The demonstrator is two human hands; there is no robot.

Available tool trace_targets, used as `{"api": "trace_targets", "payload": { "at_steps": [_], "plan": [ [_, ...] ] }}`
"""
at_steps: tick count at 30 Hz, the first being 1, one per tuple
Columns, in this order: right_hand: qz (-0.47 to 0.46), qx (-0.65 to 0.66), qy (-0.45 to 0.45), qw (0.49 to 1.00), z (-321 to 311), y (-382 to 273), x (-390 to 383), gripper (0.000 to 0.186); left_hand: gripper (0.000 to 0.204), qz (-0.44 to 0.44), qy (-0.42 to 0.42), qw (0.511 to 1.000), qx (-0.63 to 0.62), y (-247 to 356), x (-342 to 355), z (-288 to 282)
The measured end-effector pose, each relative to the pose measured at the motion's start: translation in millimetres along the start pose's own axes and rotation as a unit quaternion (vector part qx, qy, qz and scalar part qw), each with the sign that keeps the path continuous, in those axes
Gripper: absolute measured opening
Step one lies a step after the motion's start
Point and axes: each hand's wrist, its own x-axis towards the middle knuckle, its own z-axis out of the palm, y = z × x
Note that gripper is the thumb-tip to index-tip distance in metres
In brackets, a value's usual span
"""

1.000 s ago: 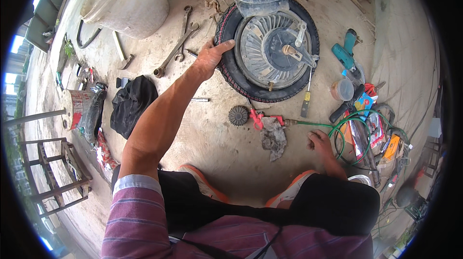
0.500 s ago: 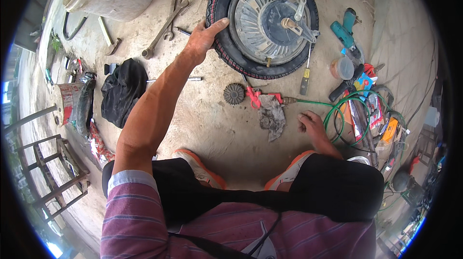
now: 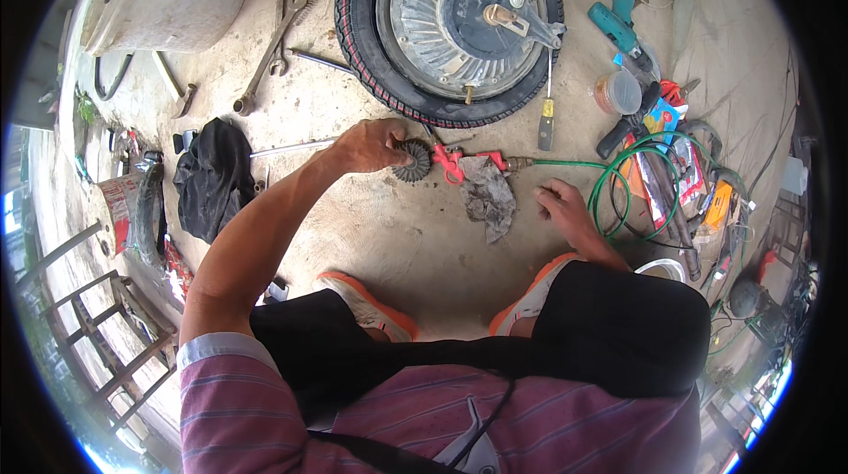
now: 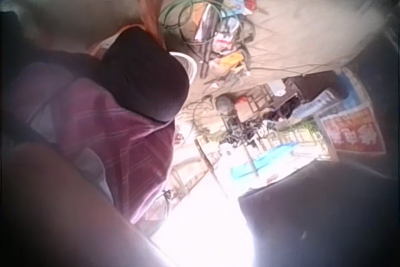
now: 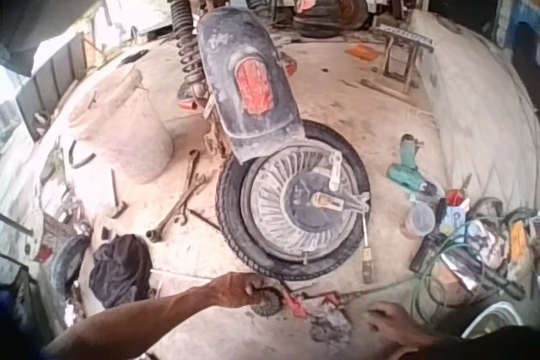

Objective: The person uses a screwdriver to pry and adjust the tire bead on a motorcycle wheel. They then connect an air hose to the valve stem and inflate the tire, checking the fit of the bead as it seats.

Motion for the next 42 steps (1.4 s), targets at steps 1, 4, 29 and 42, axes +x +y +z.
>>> {"api": "trace_targets", "payload": {
  "at_steps": [1,4,29,42],
  "plan": [
    [-0.005,-0.014,0.0,1.0,-0.2,-1.7,-1.1,0.026,0.051,0.009,0.0,1.0,0.024,8.2,-1.1,2.3],
    [-0.022,-0.019,-0.005,1.0,1.0,5.2,2.2,0.026,0.052,0.078,0.064,0.991,0.092,-0.2,0.1,15.8],
    [-0.072,-0.394,-0.184,0.898,40.9,18.3,-36.6,0.031,0.034,-0.085,0.115,0.986,0.089,-128.7,-46.6,-58.0],
    [-0.056,-0.378,-0.199,0.902,44.6,16.8,-32.8,0.033,0.027,-0.104,0.151,0.977,0.108,-113.5,-50.2,-51.4]
  ]
}}
